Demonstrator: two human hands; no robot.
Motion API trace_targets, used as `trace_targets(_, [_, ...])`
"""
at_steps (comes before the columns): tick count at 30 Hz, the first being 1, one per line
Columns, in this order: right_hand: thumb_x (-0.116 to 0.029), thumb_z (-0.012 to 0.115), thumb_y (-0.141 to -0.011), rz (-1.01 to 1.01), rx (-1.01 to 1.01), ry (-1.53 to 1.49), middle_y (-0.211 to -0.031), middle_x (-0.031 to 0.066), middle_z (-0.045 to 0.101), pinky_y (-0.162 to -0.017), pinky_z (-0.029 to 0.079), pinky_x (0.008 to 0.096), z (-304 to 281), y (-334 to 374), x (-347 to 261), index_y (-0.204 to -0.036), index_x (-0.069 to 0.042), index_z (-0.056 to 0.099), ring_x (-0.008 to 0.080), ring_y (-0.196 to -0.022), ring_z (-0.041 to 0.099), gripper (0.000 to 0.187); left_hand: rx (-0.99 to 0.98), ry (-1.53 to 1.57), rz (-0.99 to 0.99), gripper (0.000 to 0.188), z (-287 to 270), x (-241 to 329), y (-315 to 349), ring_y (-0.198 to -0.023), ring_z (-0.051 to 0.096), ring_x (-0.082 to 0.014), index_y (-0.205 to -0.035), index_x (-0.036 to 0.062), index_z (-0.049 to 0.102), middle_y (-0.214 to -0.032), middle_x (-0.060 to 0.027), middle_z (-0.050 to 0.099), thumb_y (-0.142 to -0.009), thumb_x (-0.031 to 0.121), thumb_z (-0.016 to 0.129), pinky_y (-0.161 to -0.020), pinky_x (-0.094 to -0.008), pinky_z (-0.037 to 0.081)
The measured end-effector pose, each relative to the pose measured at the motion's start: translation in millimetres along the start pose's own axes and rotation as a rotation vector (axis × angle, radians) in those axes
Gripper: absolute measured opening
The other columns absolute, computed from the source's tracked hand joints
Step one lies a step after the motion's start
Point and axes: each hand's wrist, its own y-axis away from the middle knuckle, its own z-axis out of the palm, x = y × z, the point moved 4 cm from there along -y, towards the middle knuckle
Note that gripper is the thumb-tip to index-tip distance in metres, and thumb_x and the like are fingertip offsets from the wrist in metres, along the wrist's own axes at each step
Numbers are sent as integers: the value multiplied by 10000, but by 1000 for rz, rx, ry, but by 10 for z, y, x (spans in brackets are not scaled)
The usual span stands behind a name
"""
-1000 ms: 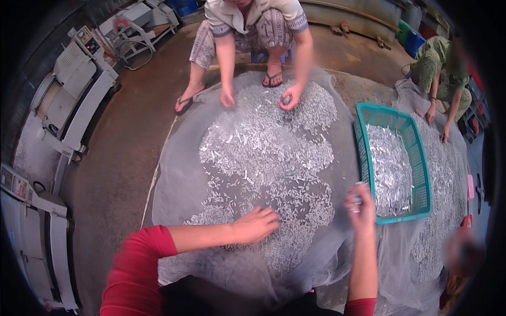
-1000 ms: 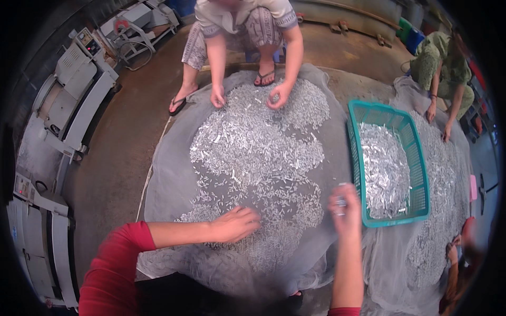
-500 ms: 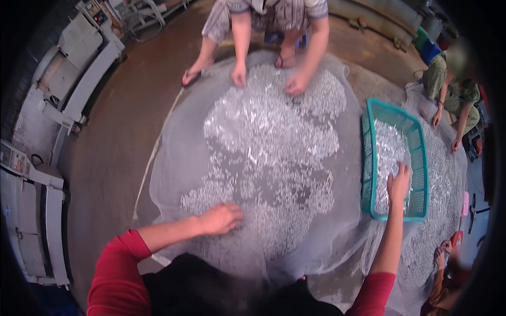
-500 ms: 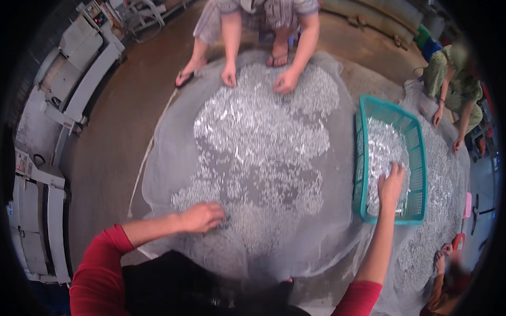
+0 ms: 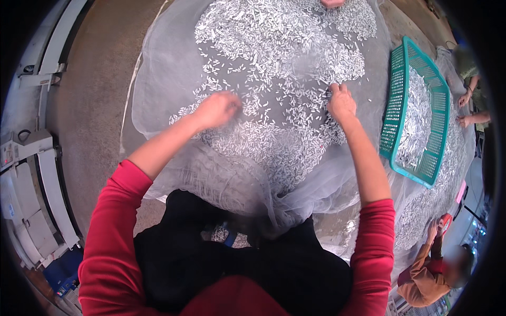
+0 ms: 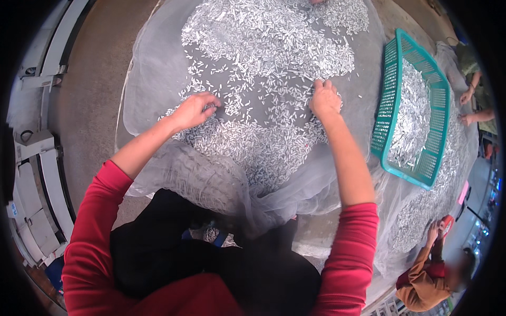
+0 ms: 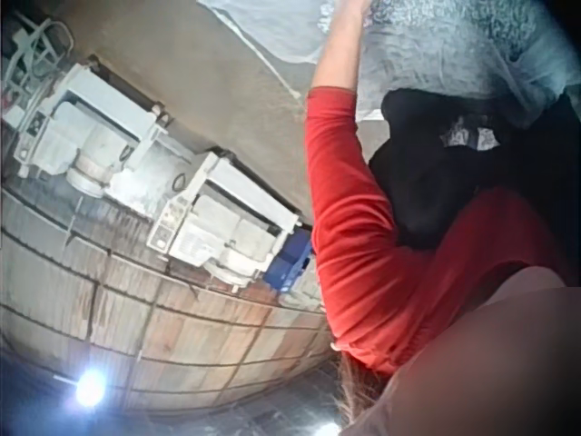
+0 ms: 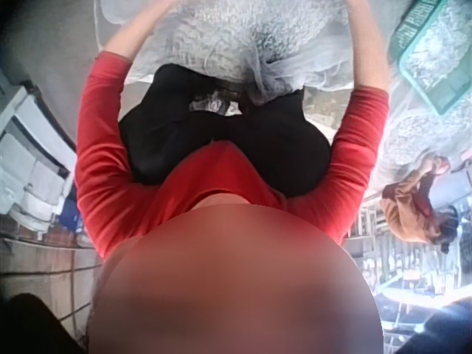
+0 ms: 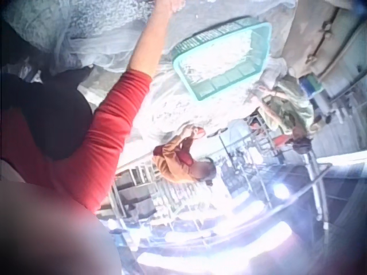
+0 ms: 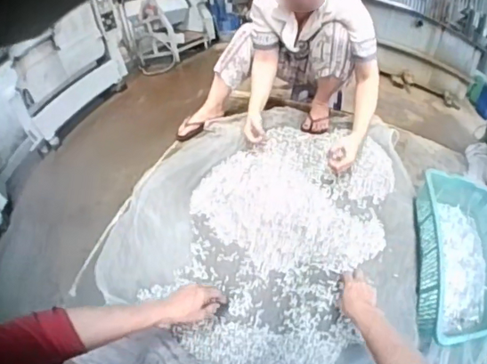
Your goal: The person repeatedly picks up small white cylindrical items from a large pile on a white sheet and places them into a green basket. The hands work continuously, moving items from the sheet to the basket.
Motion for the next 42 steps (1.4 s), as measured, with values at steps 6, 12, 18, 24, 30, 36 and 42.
trace_targets(6, [2,545,-755,-227,-116,-211,-1079,159,520,-819,496,441,400,426,-657,-1121,-104,540,343,-1013,552,382,128,103,-170,300,103,-256,-559,-1082,548,-352,-1110,51,576,-1125,-163,571,-813,67,537,-951,-421,442])
trace_targets(12, [31,531,-722,-209,280,-367,-1071,125,564,-857,478,422,245,-42,-682,-1130,-114,576,340,-1017,548,436,192,64,94,375,326,-217,-979,-977,562,-323,-1146,27,550,-1018,-159,566,-773,-8,517,-894,-411,457])
trace_targets(18, [17,552,-716,-543,-19,-307,-1023,52,540,-836,415,383,686,623,-1209,-1123,-152,569,255,-1034,508,441,-60,51,254,338,799,104,-558,-999,538,-313,-1052,5,527,-993,-143,515,-729,-75,470,-872,-399,481])
trace_targets(24, [21,580,-685,-662,-178,-414,-1067,18,563,-876,403,360,478,1685,-1068,-1082,-164,596,221,-1048,510,438,-214,210,381,418,984,470,423,-1080,497,-312,-1126,25,543,-1098,-131,534,-713,-34,535,-933,-388,442])
trace_targets(30, [70,573,-643,-760,-410,-481,-1026,23,604,-801,510,356,58,1961,-691,-920,-120,667,252,-957,590,348,-349,317,559,336,827,716,739,-1059,558,-237,-977,48,640,-1026,-79,624,-693,-69,502,-939,-391,451])
trace_targets(36, [92,495,-687,-294,18,-232,-1024,95,587,-797,512,410,62,908,-125,-1032,-118,607,323,-962,597,419,-105,353,346,308,368,191,148,-971,616,-227,-837,61,670,-952,-48,672,-696,-96,446,-889,-363,465])
trace_targets(42, [27,578,-714,-311,-405,-145,-1052,126,562,-794,514,421,364,854,-465,-1114,-134,552,327,-899,609,433,394,295,-184,276,-278,-885,-601,-933,615,-276,-981,45,640,-975,-124,633,-768,-11,474,-871,-372,479])
